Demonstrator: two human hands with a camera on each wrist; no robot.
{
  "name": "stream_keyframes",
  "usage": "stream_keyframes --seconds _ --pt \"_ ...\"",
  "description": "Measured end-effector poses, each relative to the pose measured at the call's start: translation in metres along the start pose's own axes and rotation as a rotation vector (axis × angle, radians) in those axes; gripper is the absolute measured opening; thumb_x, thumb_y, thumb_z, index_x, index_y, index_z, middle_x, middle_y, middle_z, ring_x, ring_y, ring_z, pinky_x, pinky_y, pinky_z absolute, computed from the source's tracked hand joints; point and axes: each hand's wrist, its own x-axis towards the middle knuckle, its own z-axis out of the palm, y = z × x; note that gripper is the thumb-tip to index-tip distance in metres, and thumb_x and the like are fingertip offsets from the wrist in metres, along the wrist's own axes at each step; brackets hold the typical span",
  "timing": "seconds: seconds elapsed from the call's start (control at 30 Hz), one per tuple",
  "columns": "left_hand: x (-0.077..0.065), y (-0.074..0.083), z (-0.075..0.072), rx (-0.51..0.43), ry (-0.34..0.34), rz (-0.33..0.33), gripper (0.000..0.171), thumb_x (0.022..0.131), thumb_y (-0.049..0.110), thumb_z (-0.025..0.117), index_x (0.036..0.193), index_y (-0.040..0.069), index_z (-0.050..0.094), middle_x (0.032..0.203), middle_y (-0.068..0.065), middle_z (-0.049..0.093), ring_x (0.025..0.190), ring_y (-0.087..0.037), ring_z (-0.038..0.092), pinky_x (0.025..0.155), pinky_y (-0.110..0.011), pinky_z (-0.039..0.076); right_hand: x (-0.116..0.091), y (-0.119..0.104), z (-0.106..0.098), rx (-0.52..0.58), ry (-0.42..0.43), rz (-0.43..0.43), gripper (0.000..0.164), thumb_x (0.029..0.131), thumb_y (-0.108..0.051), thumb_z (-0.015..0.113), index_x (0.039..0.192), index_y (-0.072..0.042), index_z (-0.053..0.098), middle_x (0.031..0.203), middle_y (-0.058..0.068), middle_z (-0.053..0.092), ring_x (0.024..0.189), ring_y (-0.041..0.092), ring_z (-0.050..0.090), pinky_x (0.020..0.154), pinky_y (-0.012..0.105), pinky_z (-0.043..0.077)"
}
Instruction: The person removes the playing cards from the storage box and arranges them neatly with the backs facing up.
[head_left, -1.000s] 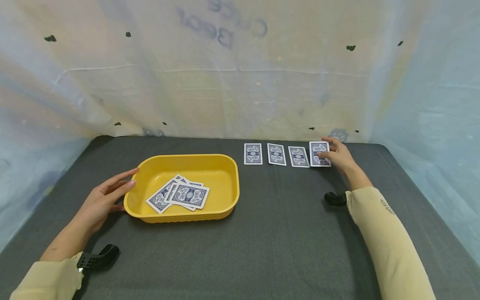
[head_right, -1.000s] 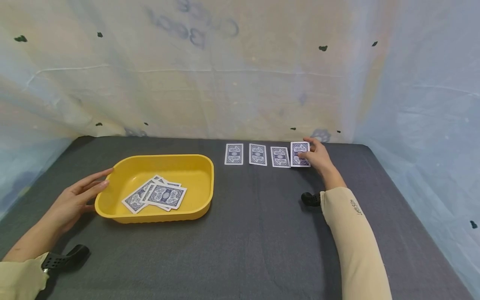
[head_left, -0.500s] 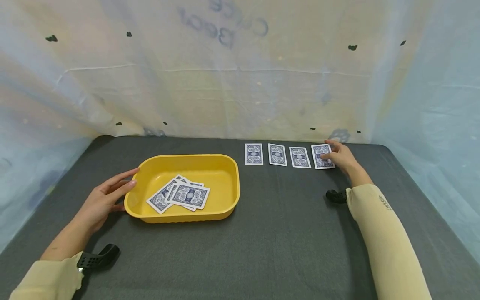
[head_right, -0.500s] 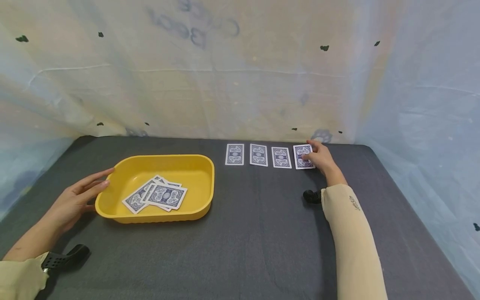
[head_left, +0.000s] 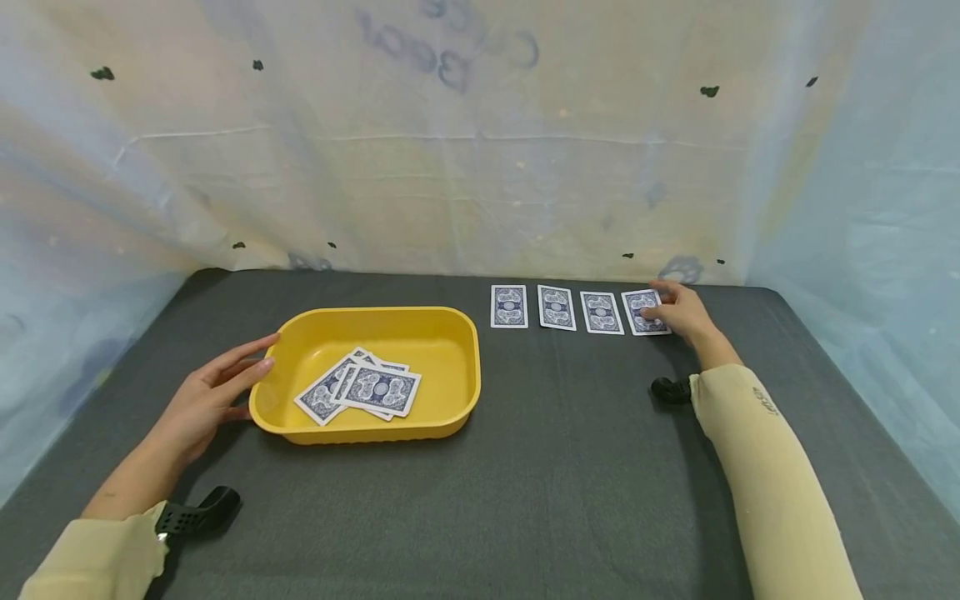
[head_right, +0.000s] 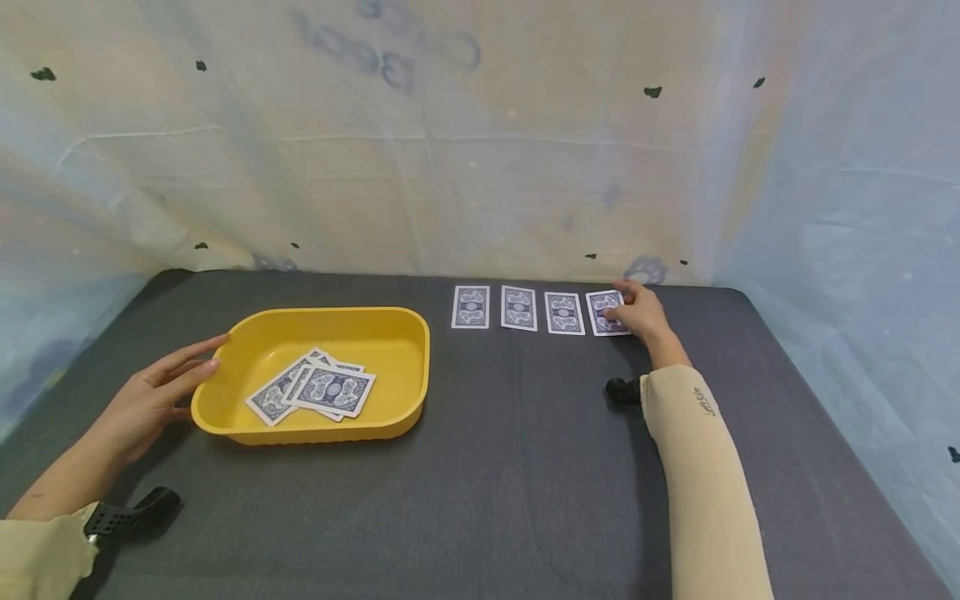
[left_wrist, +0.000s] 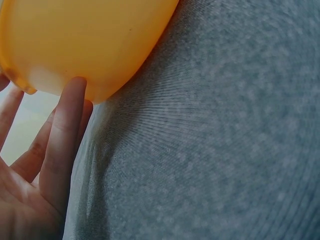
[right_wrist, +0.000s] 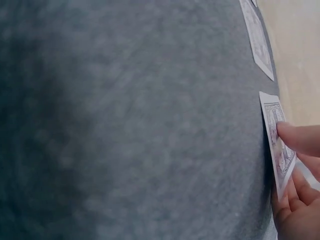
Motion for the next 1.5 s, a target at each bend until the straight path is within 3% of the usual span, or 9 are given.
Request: stream_keyframes --seconds 0.17,0.37,0.67,0.9,1.03,1.13,1.33,1.5 --pt "0.001 0.002 0.0 -0.001 0.004 0.006 0.061 0.095 0.051 0.05 0.15 0.034 0.031 0.123 0.017 0.044 0.093 0.007 0.052 0.073 -0.027 0.054 0.001 0.003 0.0 -0.033 0.027 0.013 0.061 0.092 -0.013 0.06 0.145 0.003 0.035 0.14 0.035 0.036 0.123 0.044 0.039 0.101 0.053 0.034" --pt "0.002 0.002 0.001 -0.003 0.003 0.007 0.06 0.095 0.051 0.05 0.15 0.034 0.031 0.126 0.014 0.044 0.093 0.007 0.052 0.073 -0.026 0.054 -0.001 0.002 -0.002 -0.076 0.039 0.008 0.054 0.093 -0.017 0.058 0.141 0.003 0.042 0.14 0.033 0.038 0.123 0.044 0.04 0.101 0.054 0.035" --pt "0.005 0.003 0.002 0.02 0.023 -0.007 0.063 0.094 0.054 0.05 0.15 0.034 0.03 0.14 -0.006 0.041 0.092 0.008 0.051 0.072 -0.027 0.054 -0.002 0.001 -0.003 -0.138 0.069 -0.018 0.049 0.092 -0.018 0.06 0.135 0.005 0.05 0.135 0.032 0.045 0.117 0.041 0.048 0.097 0.052 0.039" --pt "0.004 0.003 0.001 0.003 0.01 -0.003 0.062 0.094 0.053 0.051 0.15 0.035 0.031 0.131 0.005 0.045 0.091 0.008 0.052 0.072 -0.027 0.055 -0.004 0.003 -0.004 -0.14 0.061 -0.034 0.051 0.092 -0.019 0.062 0.133 0.007 0.049 0.133 0.033 0.046 0.116 0.041 0.048 0.093 0.049 0.04" --pt "0.002 0.003 -0.001 -0.01 0.001 0.002 0.06 0.095 0.052 0.05 0.15 0.035 0.032 0.119 0.019 0.046 0.091 0.008 0.053 0.072 -0.027 0.055 -0.006 0.0 -0.003 -0.109 0.056 -0.018 0.051 0.092 -0.02 0.061 0.135 0.005 0.048 0.137 0.031 0.044 0.121 0.042 0.045 0.098 0.052 0.038" --pt "0.001 0.003 -0.001 -0.014 -0.003 0.001 0.06 0.095 0.052 0.05 0.15 0.035 0.032 0.117 0.022 0.045 0.091 0.007 0.053 0.072 -0.027 0.054 -0.008 -0.007 -0.003 -0.093 0.047 -0.027 0.052 0.093 -0.022 0.061 0.137 0.003 0.047 0.141 0.03 0.041 0.128 0.044 0.04 0.105 0.056 0.034" --pt "0.0 0.001 -0.001 -0.013 -0.005 -0.004 0.061 0.095 0.051 0.05 0.15 0.033 0.031 0.126 0.012 0.044 0.091 0.007 0.053 0.072 -0.026 0.054 -0.013 -0.023 0.0 -0.036 0.014 -0.1 0.054 0.095 -0.022 0.06 0.14 0.002 0.044 0.145 0.029 0.038 0.135 0.044 0.034 0.106 0.057 0.034" --pt "0.001 0.0 0.001 0.015 0.007 -0.014 0.063 0.095 0.053 0.049 0.151 0.033 0.03 0.137 -0.005 0.042 0.091 0.007 0.051 0.071 -0.027 0.054 -0.018 -0.035 0.003 0.043 -0.013 -0.138 0.055 0.094 -0.022 0.062 0.14 0.001 0.045 0.145 0.027 0.039 0.136 0.041 0.035 0.106 0.056 0.035"
